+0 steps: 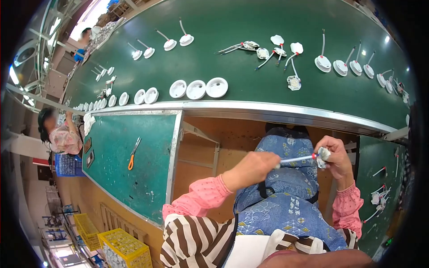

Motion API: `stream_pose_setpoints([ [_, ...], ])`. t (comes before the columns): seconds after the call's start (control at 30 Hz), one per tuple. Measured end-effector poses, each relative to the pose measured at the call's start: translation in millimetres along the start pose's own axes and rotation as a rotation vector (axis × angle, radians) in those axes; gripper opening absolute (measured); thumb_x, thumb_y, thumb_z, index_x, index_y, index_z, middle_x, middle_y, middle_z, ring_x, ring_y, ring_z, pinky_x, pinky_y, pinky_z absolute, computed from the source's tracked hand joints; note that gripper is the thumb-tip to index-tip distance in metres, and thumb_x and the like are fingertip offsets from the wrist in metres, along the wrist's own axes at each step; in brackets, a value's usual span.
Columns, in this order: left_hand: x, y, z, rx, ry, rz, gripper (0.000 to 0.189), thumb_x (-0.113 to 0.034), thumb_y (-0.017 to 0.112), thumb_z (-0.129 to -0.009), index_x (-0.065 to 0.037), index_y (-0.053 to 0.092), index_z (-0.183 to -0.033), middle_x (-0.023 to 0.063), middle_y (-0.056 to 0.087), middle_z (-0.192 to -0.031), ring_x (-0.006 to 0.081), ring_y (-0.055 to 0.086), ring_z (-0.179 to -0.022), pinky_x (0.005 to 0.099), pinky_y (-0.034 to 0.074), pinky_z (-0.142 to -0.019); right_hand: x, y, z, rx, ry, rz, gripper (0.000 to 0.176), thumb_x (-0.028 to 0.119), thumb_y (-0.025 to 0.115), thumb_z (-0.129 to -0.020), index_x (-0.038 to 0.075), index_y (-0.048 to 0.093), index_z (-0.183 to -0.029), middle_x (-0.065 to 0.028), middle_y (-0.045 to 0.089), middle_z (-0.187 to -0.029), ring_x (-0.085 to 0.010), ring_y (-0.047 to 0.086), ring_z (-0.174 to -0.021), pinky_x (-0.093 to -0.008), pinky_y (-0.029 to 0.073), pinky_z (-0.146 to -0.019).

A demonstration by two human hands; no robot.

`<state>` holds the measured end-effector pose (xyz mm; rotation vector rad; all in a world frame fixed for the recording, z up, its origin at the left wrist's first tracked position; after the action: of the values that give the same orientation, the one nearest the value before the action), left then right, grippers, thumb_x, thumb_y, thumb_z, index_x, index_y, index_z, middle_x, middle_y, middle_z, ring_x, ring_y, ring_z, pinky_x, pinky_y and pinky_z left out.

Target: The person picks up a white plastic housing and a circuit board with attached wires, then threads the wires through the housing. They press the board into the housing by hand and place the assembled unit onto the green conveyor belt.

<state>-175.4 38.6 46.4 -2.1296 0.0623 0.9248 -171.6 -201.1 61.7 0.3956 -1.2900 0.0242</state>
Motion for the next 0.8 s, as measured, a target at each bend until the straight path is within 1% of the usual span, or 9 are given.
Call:
stream_pose_setpoints([
  [0.1,-8,6,8,0.002,0.061,-0.182,0.010,-0.004,0.063,-0.083,-0.004,0.056,-0.090,0.0096,0.060,-0.078,0.0301,0.064,-0.072,0.0393,0.052,-0.064,-5,0,3,0.100,-0.007,0.018,0.023,0.018,0.076,-0.089,-0.002,0.066,-0.094,-0.0085,0.070,-0.078,-0.0042,0.054,-0.052,-0.0173,0.035,-0.043],
  [0.2,3,-1,11,0.025,0.074,-0.409,0.012,-0.007,0.064,-0.080,-0.006,0.057,-0.089,0.0083,0.060,-0.077,0.0274,0.063,-0.071,0.0378,0.052,-0.063,-6,-7,1,-0.009,0.014,-0.006,0.024,0.019,0.076,-0.089,-0.002,0.064,-0.093,-0.0073,0.068,-0.075,-0.0063,0.056,-0.052,-0.0177,0.035,-0.042],
  [0.23,10,-7,14,0.040,0.069,-0.502,0.013,-0.008,0.064,-0.079,-0.007,0.057,-0.089,0.0079,0.060,-0.077,0.0264,0.063,-0.071,0.0371,0.051,-0.063,3,-15,0,-0.015,-0.106,-0.104,0.024,0.020,0.074,-0.091,0.001,0.061,-0.092,-0.0059,0.064,-0.070,-0.0083,0.056,-0.052,-0.0186,0.036,-0.042],
  [0.37,59,-103,14,-0.236,-0.085,-0.715,0.016,-0.003,0.064,-0.076,-0.010,0.064,-0.090,0.0062,0.064,-0.080,0.0279,0.063,-0.071,0.0410,0.049,-0.063,23,-60,22,-0.147,-0.321,-0.214,0.022,0.018,0.067,-0.096,0.004,0.054,-0.104,-0.0065,0.059,-0.071,-0.0114,0.052,-0.054,-0.0196,0.038,-0.043],
  [0.4,74,-124,8,-0.211,-0.251,-0.839,0.024,0.000,0.062,-0.077,-0.007,0.064,-0.100,0.0095,0.066,-0.090,0.0317,0.063,-0.077,0.0425,0.049,-0.069,20,-55,23,-0.155,-0.281,-0.212,0.021,0.018,0.067,-0.096,0.004,0.054,-0.104,-0.0070,0.060,-0.073,-0.0122,0.054,-0.057,-0.0195,0.038,-0.043],
  [0.5,120,-162,-23,-0.151,-0.290,-0.816,0.072,-0.005,0.070,-0.074,-0.007,0.049,-0.143,0.0112,0.058,-0.135,0.0346,0.054,-0.118,0.0484,0.043,-0.098,16,-28,15,-0.182,-0.220,-0.207,0.021,0.017,0.066,-0.097,0.004,0.055,-0.109,-0.0097,0.062,-0.085,-0.0171,0.064,-0.070,-0.0191,0.041,-0.044],
  [0.6,193,-163,-55,-0.012,-0.363,-0.678,0.071,-0.021,0.080,-0.068,-0.006,0.060,-0.135,0.0134,0.065,-0.125,0.0378,0.055,-0.113,0.0474,0.046,-0.098,19,-23,15,-0.188,-0.234,-0.298,0.031,0.017,0.069,-0.096,0.002,0.055,-0.119,-0.0104,0.064,-0.094,-0.0195,0.068,-0.074,-0.0184,0.044,-0.043],
  [0.67,187,-149,-70,-0.101,-0.375,-0.687,0.065,-0.026,0.082,-0.068,-0.005,0.065,-0.127,0.0154,0.067,-0.114,0.0377,0.056,-0.109,0.0456,0.048,-0.095,18,-28,19,-0.174,-0.199,-0.289,0.035,0.014,0.068,-0.096,0.000,0.055,-0.125,-0.0125,0.064,-0.092,-0.0198,0.068,-0.074,-0.0195,0.046,-0.045],
  [0.8,158,-94,-88,-0.271,-0.448,-0.669,0.065,-0.034,0.084,-0.071,-0.005,0.065,-0.126,0.0151,0.064,-0.116,0.0353,0.058,-0.106,0.0446,0.049,-0.093,13,-29,21,-0.193,-0.159,-0.325,0.046,0.007,0.065,-0.095,-0.001,0.050,-0.138,-0.0139,0.064,-0.091,-0.0200,0.068,-0.075,-0.0203,0.049,-0.049],
])
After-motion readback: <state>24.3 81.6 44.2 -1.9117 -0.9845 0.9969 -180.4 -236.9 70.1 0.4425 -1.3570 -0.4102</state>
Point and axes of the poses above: each hand's wrist, its own z-axis away from the middle knuckle, its own y-axis out of the palm, x = y × z, the point moved 6 cm from there along -z, towards the middle knuckle
